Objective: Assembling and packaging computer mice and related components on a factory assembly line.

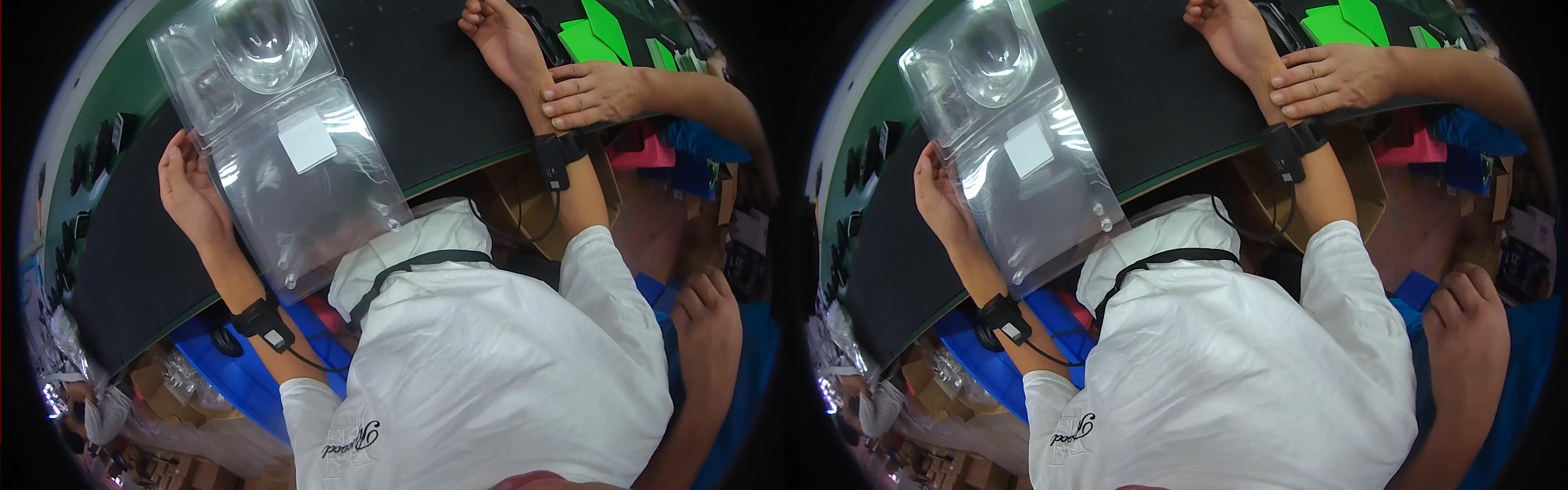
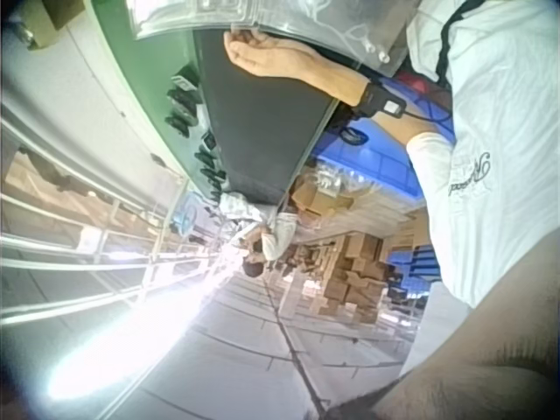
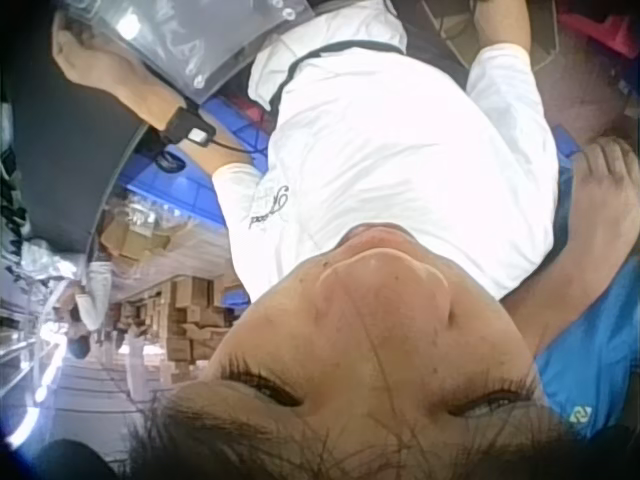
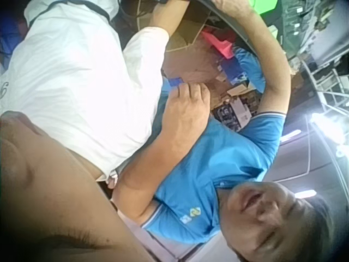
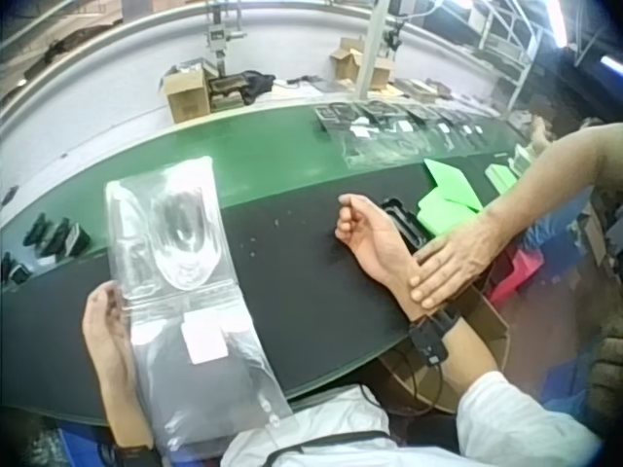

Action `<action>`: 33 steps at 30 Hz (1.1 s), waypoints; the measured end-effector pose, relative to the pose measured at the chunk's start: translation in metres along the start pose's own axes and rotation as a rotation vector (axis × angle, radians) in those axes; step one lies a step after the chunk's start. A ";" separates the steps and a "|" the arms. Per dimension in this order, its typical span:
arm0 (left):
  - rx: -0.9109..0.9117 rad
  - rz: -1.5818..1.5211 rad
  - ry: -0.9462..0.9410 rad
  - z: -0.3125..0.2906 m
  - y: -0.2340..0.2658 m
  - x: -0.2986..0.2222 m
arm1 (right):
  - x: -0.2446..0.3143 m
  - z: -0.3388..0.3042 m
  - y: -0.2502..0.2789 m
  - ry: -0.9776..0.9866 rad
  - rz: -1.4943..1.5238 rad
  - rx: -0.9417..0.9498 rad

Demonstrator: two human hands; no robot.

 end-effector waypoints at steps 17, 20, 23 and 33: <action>0.010 -0.031 -0.008 -0.002 0.008 0.002 | -0.006 -0.003 0.000 -0.022 0.028 -0.039; 0.007 -0.028 -0.008 -0.004 0.010 0.001 | -0.008 -0.004 0.000 -0.015 0.023 -0.043; 0.011 -0.021 -0.011 -0.004 0.010 0.001 | -0.008 -0.003 -0.002 -0.023 0.060 -0.031; 0.014 -0.015 -0.014 -0.005 0.012 -0.002 | -0.007 0.002 -0.017 -0.083 -0.198 -0.021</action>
Point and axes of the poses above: each hand's wrist, its own z-axis towards the middle knuckle, its own y-axis out of the back of the hand, x = y × z, the point moved 10 cm from there along z, towards the middle knuckle, and after that the axes turned 15 degrees about x, right-handed, at the moved point
